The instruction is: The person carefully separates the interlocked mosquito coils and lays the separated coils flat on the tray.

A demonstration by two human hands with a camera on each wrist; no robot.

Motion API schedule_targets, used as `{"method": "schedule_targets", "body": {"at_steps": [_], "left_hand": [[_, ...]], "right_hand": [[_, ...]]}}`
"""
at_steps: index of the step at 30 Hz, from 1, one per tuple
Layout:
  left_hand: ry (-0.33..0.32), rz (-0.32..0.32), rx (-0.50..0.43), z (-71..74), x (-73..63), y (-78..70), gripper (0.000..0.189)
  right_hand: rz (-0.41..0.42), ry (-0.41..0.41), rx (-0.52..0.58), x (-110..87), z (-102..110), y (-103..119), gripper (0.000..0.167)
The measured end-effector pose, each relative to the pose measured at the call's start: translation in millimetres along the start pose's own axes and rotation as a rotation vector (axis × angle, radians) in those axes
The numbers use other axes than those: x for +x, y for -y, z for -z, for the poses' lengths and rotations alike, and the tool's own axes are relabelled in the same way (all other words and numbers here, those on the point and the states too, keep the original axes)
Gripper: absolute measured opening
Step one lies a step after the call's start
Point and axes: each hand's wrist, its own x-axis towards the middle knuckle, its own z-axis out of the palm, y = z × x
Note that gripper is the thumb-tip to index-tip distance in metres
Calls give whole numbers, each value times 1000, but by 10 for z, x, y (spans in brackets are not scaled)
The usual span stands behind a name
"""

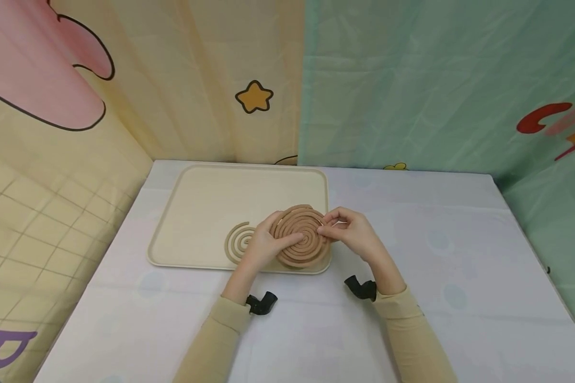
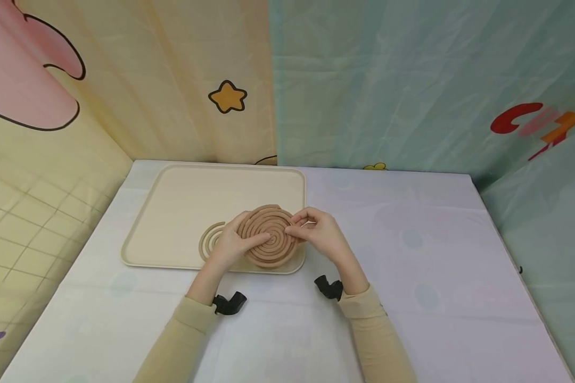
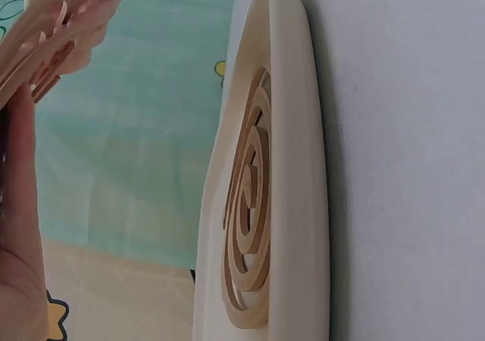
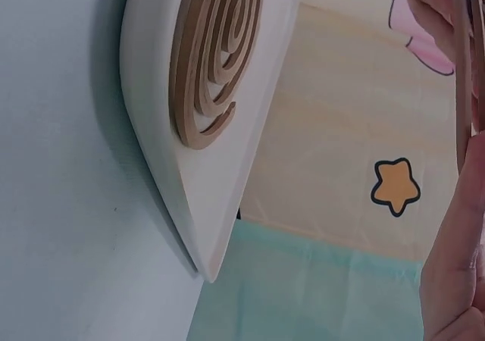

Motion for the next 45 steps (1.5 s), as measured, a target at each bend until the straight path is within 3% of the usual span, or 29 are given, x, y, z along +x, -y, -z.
{"method": "schedule_targets", "body": {"at_steps": [6,10,13,20,25,27,30,34,37,41,45], "left_hand": [[-24,-84,-64,-29,-21,-13,58],[-51,-107,15,-33,-37,-24,54],[-35,-117,110,-22,-43,-52,53],[69,-118,245,47,-59,-102,52],[201,-151,371,84,-70,-117,51],[224,-148,373,95,-71,-119,52],[170,-84,257,105,-68,-119,52],[28,-22,5,58,-41,-107,47],[-71,-24,-142,-22,-24,-88,40],[-176,-67,-210,-63,-16,-77,29],[-174,-123,-142,-3,-25,-94,25]], "right_hand": [[10,-32,56,14,-1,-11,27],[18,-13,42,1,0,2,27],[38,-9,18,-6,0,-2,27],[116,-16,-86,-35,-37,10,24],[184,49,-178,-41,-54,2,18],[200,63,-197,-36,-55,-5,16],[181,38,-150,-24,-56,-4,14],[118,-45,65,9,-53,-10,15],[97,-85,222,27,-77,-17,15],[93,-55,294,13,-101,-4,15],[89,17,233,1,-77,10,18]]}}
